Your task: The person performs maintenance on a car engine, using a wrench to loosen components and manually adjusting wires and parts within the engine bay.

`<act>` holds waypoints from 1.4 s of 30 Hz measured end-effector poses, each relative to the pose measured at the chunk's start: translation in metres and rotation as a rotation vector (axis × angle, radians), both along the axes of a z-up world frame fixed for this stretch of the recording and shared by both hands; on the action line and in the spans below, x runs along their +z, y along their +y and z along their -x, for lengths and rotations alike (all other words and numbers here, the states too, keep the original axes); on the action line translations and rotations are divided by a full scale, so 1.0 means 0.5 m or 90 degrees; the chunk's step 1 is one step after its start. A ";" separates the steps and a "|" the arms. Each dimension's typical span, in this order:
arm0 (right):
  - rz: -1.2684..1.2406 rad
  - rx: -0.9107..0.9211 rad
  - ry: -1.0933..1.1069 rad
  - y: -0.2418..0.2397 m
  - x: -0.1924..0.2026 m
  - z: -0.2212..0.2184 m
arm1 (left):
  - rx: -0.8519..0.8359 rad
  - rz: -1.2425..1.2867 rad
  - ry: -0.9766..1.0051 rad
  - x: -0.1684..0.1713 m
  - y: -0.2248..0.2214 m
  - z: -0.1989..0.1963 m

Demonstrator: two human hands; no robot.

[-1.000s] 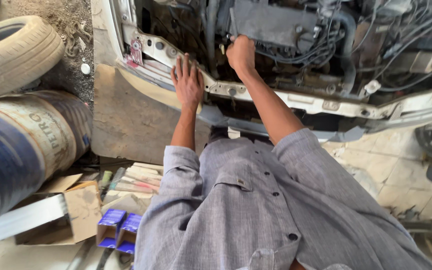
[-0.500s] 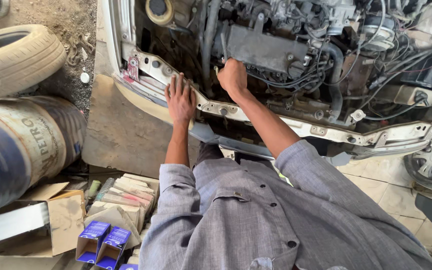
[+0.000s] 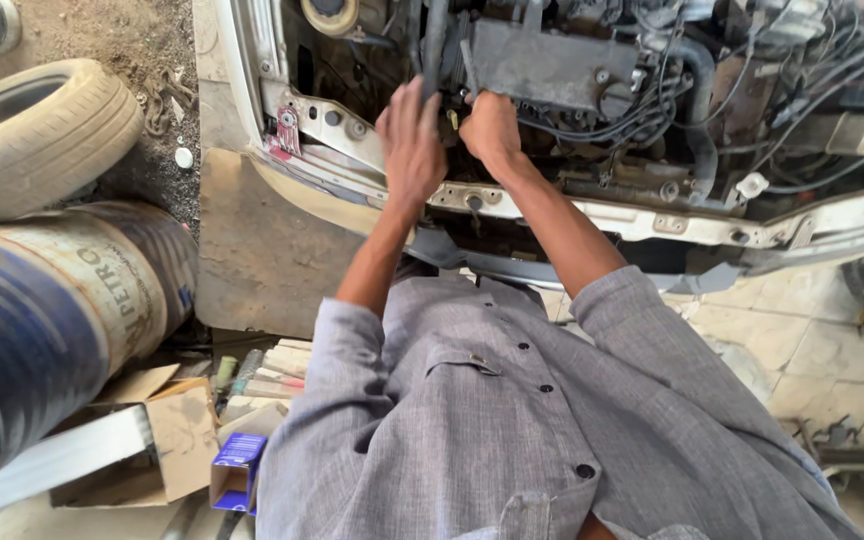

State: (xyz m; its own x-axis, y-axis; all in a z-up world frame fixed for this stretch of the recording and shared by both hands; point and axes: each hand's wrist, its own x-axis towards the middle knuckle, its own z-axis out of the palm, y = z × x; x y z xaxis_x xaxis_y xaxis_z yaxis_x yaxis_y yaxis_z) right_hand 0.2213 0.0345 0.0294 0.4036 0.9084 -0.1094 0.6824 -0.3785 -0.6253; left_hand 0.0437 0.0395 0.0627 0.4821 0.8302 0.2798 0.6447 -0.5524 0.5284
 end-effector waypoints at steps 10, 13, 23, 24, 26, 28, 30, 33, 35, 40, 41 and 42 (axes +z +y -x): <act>0.005 0.040 -0.041 0.001 0.011 -0.006 | -0.411 -0.323 0.237 0.079 0.203 -0.063; 0.017 0.031 -0.018 0.010 0.012 -0.010 | -0.405 -0.439 0.267 0.034 0.218 -0.092; 0.043 0.044 -0.053 0.008 0.028 0.001 | -0.554 -0.570 0.240 -0.003 0.286 -0.132; 0.048 0.051 -0.059 0.003 0.024 0.002 | -0.575 -0.552 0.238 -0.008 0.286 -0.133; 0.050 0.034 -0.046 0.005 0.018 0.003 | -0.577 -0.590 0.238 -0.015 0.296 -0.133; 0.041 0.037 -0.049 0.005 0.018 0.000 | -0.578 -0.604 0.242 -0.019 0.301 -0.139; 0.026 0.057 -0.065 0.002 0.019 0.001 | -0.580 -0.587 0.250 -0.022 0.297 -0.143; 0.116 0.046 -0.006 0.005 0.015 -0.005 | -0.566 -0.649 0.248 -0.024 0.300 -0.141; 0.082 0.062 -0.034 0.007 0.014 -0.007 | -0.565 -0.631 0.251 -0.023 0.300 -0.147; 0.057 0.072 -0.033 0.003 0.008 -0.007 | -0.581 -0.610 0.265 -0.030 0.301 -0.147; 0.056 0.082 -0.040 0.004 0.007 -0.008 | -0.587 -0.602 0.268 -0.032 0.303 -0.147; 0.056 0.093 -0.046 0.005 0.005 -0.009 | -0.593 -0.593 0.271 -0.035 0.303 -0.147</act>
State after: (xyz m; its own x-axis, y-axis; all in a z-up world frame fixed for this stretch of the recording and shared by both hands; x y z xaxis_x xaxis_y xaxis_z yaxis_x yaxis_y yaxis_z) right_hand 0.2257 0.0370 0.0321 0.2776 0.9462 -0.1661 0.7766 -0.3227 -0.5411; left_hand 0.1171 0.1909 0.0452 0.9373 -0.2523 0.2405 -0.1367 -0.9008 -0.4121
